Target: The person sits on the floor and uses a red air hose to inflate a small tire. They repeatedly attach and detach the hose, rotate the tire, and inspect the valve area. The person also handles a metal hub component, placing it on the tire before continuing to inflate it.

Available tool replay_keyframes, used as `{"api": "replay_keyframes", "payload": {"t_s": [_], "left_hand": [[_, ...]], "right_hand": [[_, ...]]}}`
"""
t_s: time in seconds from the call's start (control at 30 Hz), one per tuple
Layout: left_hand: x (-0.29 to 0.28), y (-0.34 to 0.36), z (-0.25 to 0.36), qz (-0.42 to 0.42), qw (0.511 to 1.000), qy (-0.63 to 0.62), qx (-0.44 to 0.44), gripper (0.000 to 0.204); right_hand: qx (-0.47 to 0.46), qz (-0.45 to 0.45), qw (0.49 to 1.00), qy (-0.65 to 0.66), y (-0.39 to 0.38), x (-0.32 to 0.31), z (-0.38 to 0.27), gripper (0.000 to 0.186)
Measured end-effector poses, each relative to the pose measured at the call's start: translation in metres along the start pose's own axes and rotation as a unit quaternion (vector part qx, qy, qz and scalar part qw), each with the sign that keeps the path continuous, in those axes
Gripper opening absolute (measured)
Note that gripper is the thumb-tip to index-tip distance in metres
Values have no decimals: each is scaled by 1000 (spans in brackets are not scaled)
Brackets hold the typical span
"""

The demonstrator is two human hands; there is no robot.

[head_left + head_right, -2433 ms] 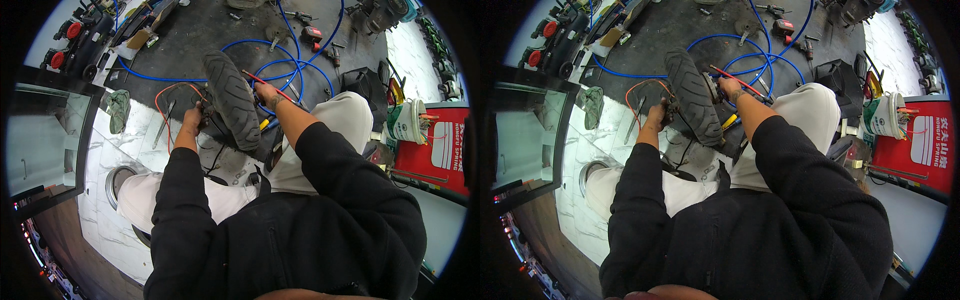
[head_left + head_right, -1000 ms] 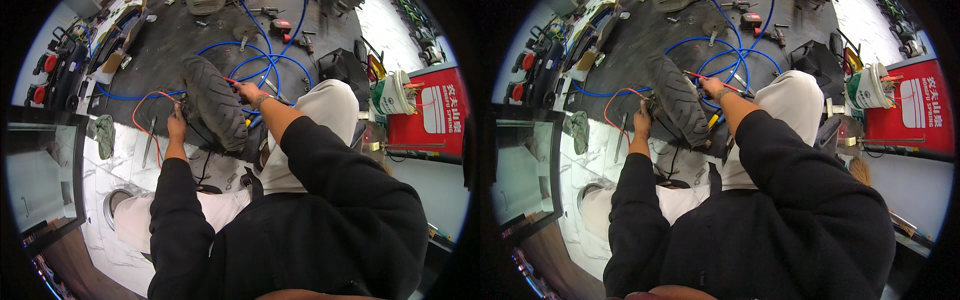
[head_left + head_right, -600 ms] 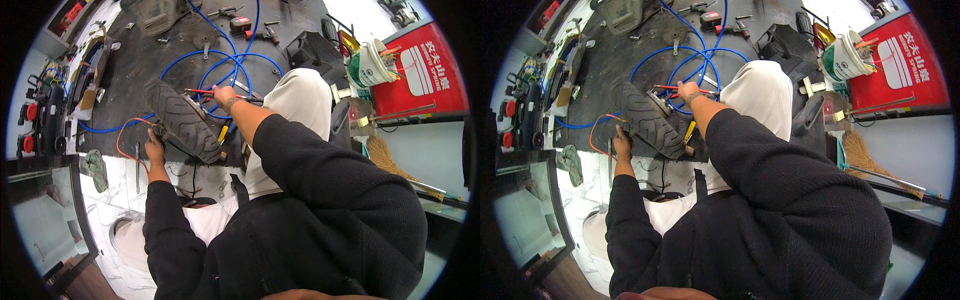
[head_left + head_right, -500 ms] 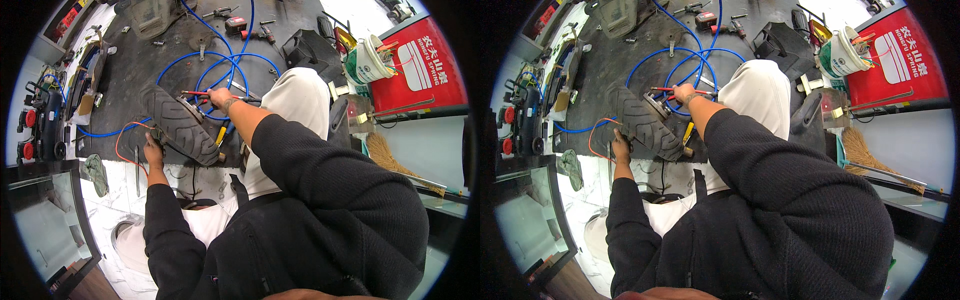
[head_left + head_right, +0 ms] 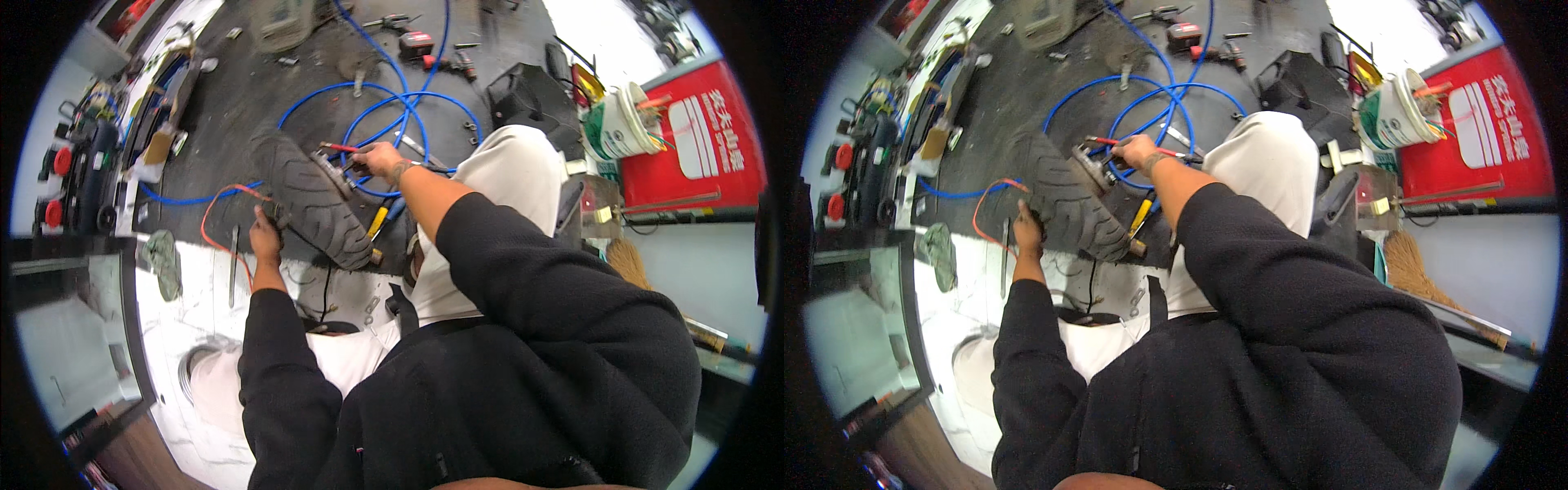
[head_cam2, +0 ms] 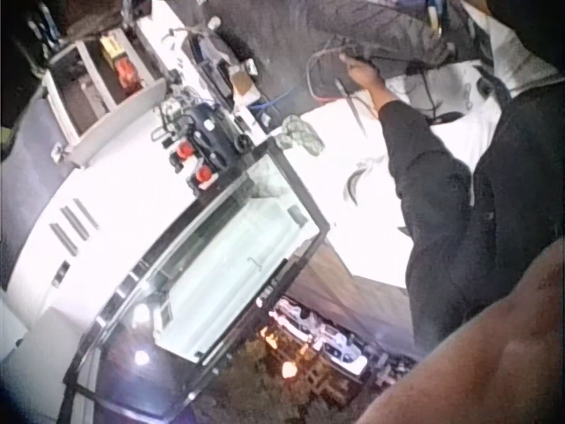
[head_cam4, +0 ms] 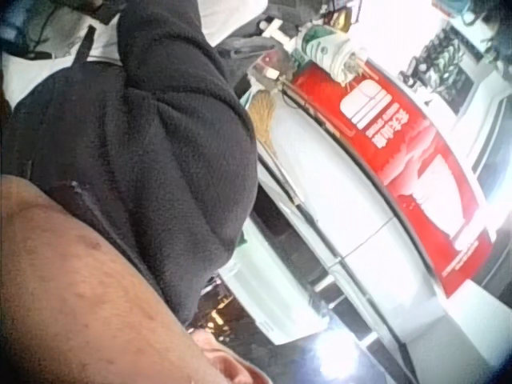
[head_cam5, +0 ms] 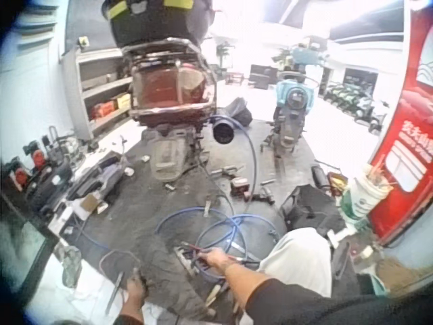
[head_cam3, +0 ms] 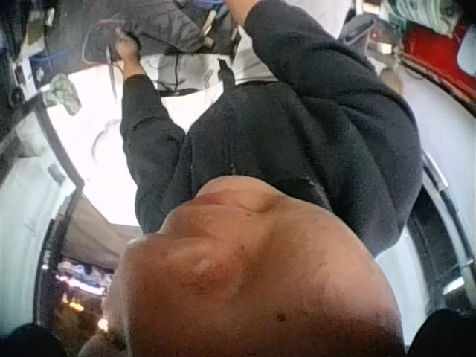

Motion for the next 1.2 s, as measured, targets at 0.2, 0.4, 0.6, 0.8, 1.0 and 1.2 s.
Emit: {"api": "replay_keyframes", "payload": {"t_s": [0.2, 0.4, 0.6, 0.8, 1.0, 1.2], "left_hand": [[-2, -9, -11, -50, 985, -104, -131, 69], [-12, 5, -18, -56, 986, -39, -151, 72], [-16, 0, -17, -69, 983, -63, -156, 74], [-14, -6, -8, -53, 989, -50, -126, 72], [-10, -8, -21, -44, 980, -94, -169, 69], [-8, -2, -28, -53, 973, -141, -174, 66]], "right_hand": [[-11, -29, 998, -62, -8, 6, -15, 25], [-54, 10, 965, -258, -4, 6, -30, 31], [-19, -33, 987, -158, 2, 6, -17, 30], [-70, 30, 968, -240, 18, 6, -11, 30], [-173, 7, 953, -249, 8, 18, -15, 32], [-154, -20, 970, -187, -13, 27, -21, 33]]}}
Point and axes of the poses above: each hand's wrist, its own y-axis towards the middle knuckle, its own x-axis out of the palm, z = x × y, the point moved 7 cm from there along y, towards the middle knuckle, and after that the axes turned 7 degrees about z, right-handed, at the moved point
